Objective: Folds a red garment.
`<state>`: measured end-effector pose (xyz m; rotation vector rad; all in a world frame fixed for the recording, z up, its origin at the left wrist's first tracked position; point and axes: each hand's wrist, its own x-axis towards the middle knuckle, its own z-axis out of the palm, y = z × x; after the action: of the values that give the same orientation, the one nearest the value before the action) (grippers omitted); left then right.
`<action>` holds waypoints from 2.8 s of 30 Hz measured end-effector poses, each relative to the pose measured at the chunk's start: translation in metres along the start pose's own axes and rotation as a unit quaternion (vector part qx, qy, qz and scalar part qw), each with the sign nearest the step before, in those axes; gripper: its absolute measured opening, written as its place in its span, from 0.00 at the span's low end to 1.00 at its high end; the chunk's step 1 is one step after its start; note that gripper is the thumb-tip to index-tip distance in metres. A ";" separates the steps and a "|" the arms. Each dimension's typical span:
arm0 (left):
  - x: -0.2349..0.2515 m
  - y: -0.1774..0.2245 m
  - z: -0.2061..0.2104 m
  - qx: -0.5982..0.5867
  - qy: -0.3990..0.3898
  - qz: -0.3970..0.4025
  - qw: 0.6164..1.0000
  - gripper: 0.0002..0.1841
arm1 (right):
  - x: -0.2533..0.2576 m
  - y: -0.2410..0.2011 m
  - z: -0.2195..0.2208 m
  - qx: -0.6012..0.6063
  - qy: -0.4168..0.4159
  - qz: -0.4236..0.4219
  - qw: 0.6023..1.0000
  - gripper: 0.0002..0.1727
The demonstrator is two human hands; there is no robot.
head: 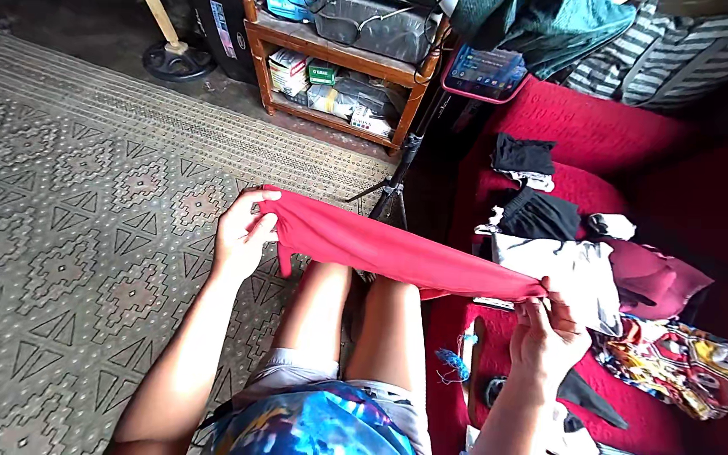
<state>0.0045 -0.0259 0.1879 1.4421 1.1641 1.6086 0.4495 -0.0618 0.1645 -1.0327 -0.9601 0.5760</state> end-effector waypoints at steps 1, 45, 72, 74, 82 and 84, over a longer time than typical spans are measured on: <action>-0.001 0.001 0.000 0.003 0.000 0.000 1.000 0.23 | 0.000 0.000 0.001 -0.007 -0.004 -0.007 1.000 0.20; 0.022 -0.031 -0.013 0.287 -0.121 -0.068 0.948 0.22 | 0.019 0.020 0.006 0.000 0.026 0.125 0.992 0.15; 0.051 0.006 -0.037 0.189 -0.013 0.099 0.977 0.15 | 0.059 -0.026 0.004 -0.020 -0.029 0.029 0.999 0.14; 0.044 0.005 -0.036 0.129 -0.016 0.074 0.989 0.16 | 0.051 -0.024 0.002 -0.013 -0.033 0.017 0.999 0.15; -0.013 0.030 -0.067 0.185 -0.145 0.110 0.966 0.21 | -0.005 -0.069 -0.048 -0.212 -0.174 -0.155 0.949 0.20; -0.030 0.035 -0.075 0.185 -0.158 0.114 0.963 0.14 | -0.019 -0.082 -0.065 -0.251 -0.211 -0.147 0.933 0.18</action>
<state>-0.0619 -0.0792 0.2093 2.0532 1.1823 1.2779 0.4944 -0.1412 0.2197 -1.2057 -1.6710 0.3062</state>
